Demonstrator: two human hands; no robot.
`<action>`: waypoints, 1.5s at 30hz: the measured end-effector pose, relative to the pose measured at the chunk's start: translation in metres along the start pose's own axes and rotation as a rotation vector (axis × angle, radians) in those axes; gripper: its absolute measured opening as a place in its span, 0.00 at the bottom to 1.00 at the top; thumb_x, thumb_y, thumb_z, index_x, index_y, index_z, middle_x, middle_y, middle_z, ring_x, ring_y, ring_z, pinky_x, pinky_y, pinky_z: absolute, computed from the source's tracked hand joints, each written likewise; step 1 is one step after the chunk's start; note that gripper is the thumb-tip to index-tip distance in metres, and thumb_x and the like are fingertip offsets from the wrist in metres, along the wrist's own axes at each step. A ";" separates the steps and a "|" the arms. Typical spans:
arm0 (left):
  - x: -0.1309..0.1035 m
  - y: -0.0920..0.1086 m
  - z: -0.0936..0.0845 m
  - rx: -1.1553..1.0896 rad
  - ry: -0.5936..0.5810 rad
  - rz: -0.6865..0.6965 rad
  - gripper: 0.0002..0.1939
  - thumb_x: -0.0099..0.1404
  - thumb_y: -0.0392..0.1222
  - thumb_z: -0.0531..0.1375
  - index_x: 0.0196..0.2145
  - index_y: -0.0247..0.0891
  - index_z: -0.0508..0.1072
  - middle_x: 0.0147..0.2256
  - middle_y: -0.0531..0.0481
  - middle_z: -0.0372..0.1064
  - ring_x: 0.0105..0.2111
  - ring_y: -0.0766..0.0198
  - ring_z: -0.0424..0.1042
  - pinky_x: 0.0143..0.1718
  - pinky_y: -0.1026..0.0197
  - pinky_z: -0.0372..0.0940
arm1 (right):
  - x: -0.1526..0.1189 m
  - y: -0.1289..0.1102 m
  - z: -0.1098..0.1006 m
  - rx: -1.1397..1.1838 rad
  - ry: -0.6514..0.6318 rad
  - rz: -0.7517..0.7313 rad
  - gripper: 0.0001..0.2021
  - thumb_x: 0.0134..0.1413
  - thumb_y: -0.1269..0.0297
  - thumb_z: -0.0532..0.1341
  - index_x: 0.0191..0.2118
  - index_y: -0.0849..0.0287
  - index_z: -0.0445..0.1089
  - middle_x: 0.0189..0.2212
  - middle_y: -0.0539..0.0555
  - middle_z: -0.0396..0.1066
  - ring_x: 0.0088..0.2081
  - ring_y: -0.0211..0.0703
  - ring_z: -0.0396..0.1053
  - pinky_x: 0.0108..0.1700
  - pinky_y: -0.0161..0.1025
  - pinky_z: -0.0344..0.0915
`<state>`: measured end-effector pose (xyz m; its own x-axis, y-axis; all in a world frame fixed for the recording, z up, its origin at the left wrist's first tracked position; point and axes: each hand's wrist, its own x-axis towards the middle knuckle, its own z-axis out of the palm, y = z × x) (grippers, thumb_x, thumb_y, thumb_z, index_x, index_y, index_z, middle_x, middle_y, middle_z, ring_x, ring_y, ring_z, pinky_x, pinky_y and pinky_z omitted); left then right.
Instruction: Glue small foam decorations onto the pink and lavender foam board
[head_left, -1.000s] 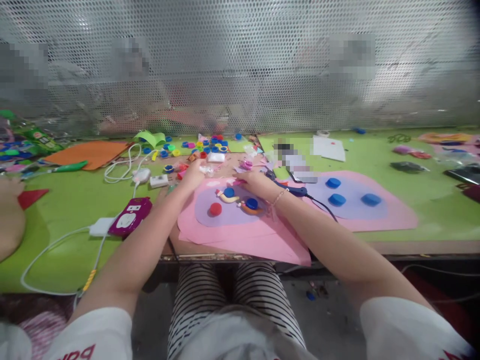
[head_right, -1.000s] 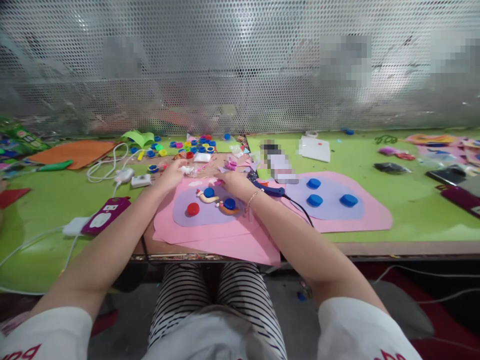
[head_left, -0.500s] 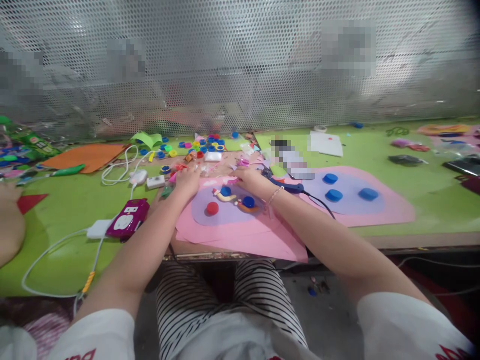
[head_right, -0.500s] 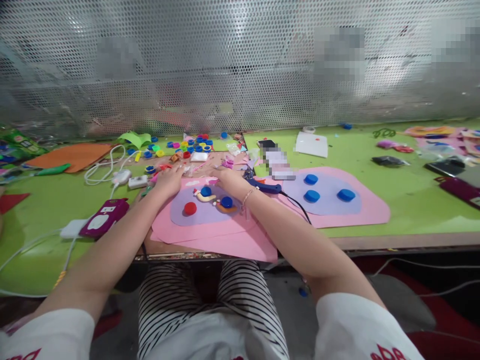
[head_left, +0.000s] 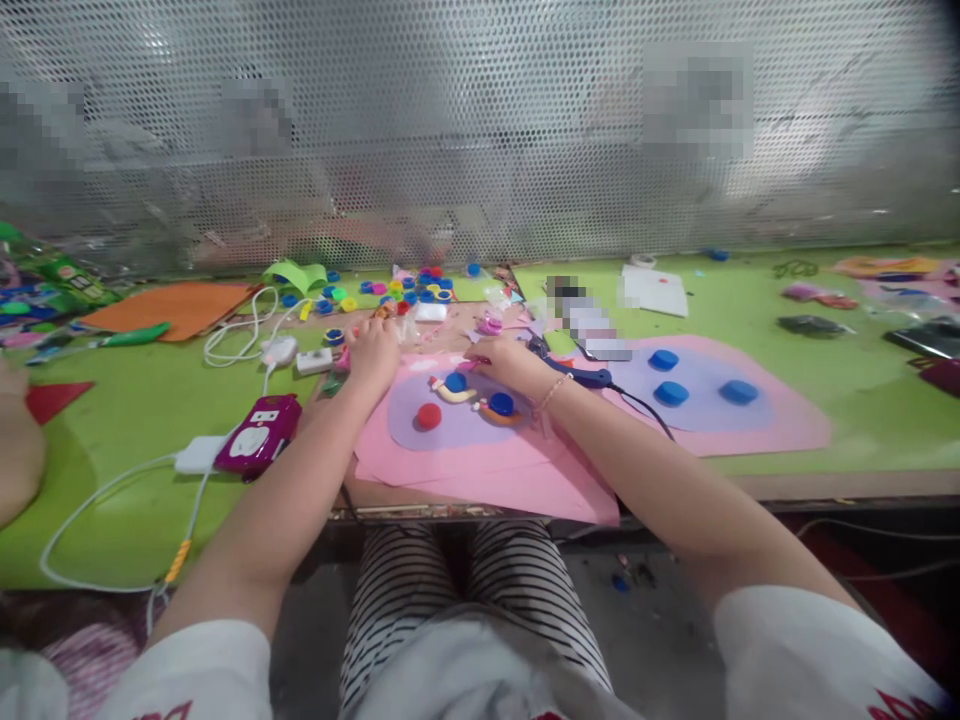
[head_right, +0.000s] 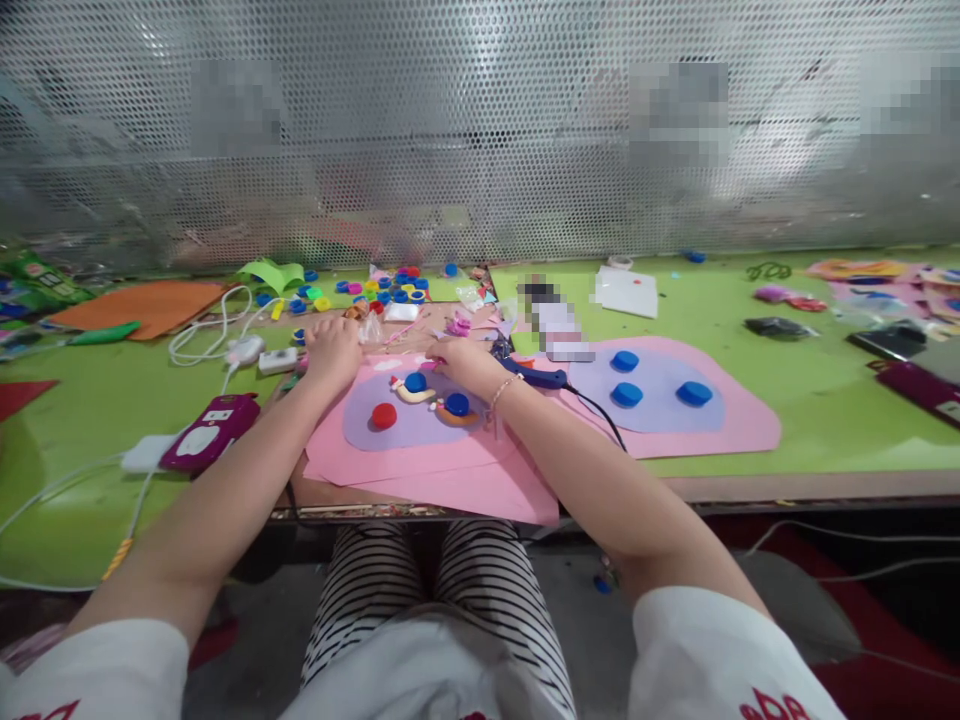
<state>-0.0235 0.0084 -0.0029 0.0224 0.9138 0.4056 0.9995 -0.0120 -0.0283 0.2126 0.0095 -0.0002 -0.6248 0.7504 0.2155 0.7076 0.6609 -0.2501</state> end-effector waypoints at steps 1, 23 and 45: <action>0.001 0.002 0.000 -0.044 0.021 0.010 0.16 0.60 0.31 0.48 0.44 0.33 0.68 0.44 0.34 0.69 0.49 0.45 0.64 0.51 0.41 0.56 | 0.000 0.001 0.000 -0.014 -0.016 0.000 0.14 0.54 0.75 0.57 0.46 0.63 0.73 0.45 0.59 0.74 0.47 0.46 0.70 0.48 0.37 0.62; -0.020 0.031 -0.023 -0.499 -0.124 0.335 0.17 0.60 0.36 0.51 0.48 0.35 0.63 0.46 0.40 0.67 0.48 0.55 0.67 0.49 0.53 0.62 | -0.006 -0.010 -0.010 0.213 0.345 -0.100 0.15 0.64 0.64 0.47 0.45 0.61 0.69 0.41 0.58 0.69 0.43 0.43 0.67 0.48 0.40 0.61; -0.016 0.030 -0.037 -0.345 -0.212 0.300 0.11 0.58 0.41 0.55 0.30 0.34 0.75 0.30 0.40 0.74 0.33 0.56 0.72 0.35 0.58 0.63 | -0.009 -0.030 0.001 0.278 0.240 -0.200 0.10 0.62 0.64 0.48 0.42 0.61 0.64 0.36 0.56 0.68 0.34 0.40 0.65 0.39 0.39 0.63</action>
<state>0.0071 -0.0217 0.0238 0.3409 0.9114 0.2304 0.8991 -0.3877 0.2031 0.1965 -0.0170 0.0049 -0.6233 0.6086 0.4911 0.4434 0.7923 -0.4192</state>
